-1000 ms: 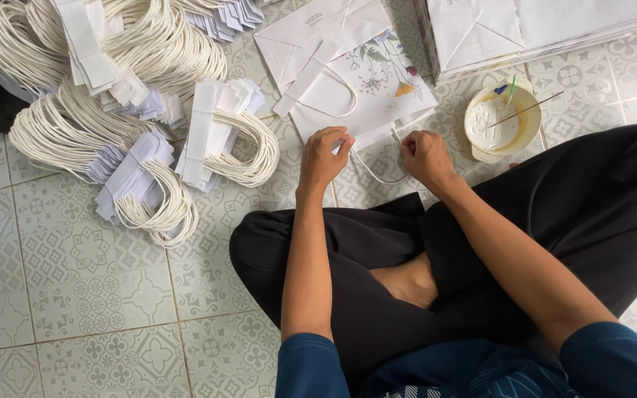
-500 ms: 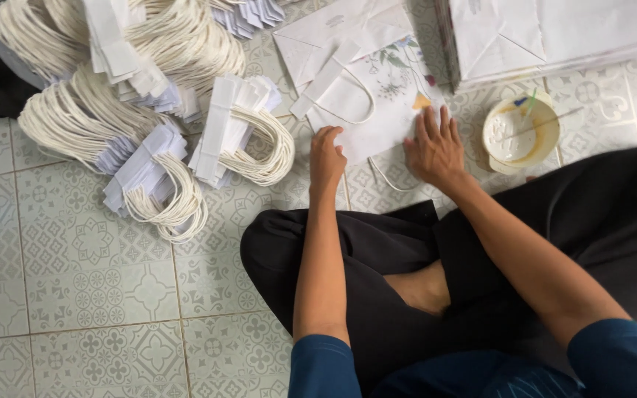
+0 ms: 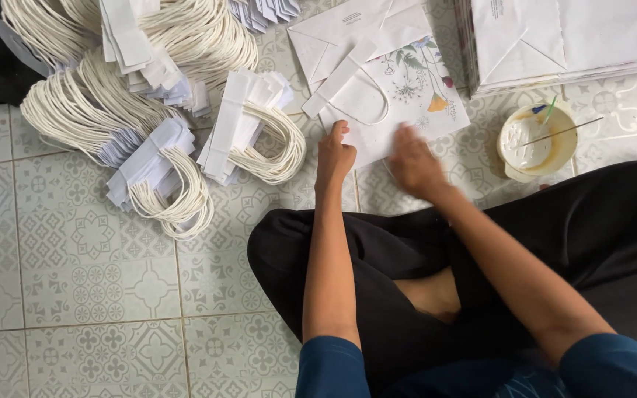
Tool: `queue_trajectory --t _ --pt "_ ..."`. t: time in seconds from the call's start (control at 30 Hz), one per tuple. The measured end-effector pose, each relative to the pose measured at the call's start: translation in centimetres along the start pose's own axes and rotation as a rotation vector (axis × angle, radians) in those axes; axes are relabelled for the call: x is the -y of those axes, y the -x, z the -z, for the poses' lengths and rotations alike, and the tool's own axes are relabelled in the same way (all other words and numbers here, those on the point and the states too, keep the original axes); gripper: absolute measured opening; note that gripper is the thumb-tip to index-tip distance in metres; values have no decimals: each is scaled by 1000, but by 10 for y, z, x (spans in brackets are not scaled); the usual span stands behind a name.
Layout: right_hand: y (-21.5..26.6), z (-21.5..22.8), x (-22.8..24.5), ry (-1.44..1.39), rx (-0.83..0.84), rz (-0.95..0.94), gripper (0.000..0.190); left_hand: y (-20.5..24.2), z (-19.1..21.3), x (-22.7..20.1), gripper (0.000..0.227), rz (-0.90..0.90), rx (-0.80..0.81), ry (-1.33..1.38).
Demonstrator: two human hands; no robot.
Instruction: Attaching rope handles to paper bags by gluing reinforcement strips over the handle ends.
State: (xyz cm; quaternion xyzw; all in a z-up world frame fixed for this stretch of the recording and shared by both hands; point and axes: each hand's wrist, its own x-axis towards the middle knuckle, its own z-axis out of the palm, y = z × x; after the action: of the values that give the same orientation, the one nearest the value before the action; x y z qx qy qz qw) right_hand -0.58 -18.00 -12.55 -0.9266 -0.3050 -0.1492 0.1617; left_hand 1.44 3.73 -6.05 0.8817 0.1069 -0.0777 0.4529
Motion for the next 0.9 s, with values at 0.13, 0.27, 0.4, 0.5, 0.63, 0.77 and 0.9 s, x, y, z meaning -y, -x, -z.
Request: queue_trajectory --t 0.13,0.27,0.4,0.5,0.63,0.77,0.9 --pt "-2 48 -30 55 250 -342 64 2 4 0 57 28 35 -5" --pt "-14 38 16 -18 185 -269 65 -3 6 0 59 75 79 33" --pt "-25 -12 73 47 -123 147 46 -1 8 -4 60 62 63 68" --pt "-24 -12 91 -15 -36 97 49 10 16 -17 62 74 75 78" --pt "-11 17 30 -6 -30 41 57 2 10 -14 53 71 30 52" --pt "13 62 -41 78 287 -217 57 -8 -2 -5 43 151 -48 8" --pt "-7 140 -41 -113 488 -425 51 -26 -18 -1 43 209 -234 45"
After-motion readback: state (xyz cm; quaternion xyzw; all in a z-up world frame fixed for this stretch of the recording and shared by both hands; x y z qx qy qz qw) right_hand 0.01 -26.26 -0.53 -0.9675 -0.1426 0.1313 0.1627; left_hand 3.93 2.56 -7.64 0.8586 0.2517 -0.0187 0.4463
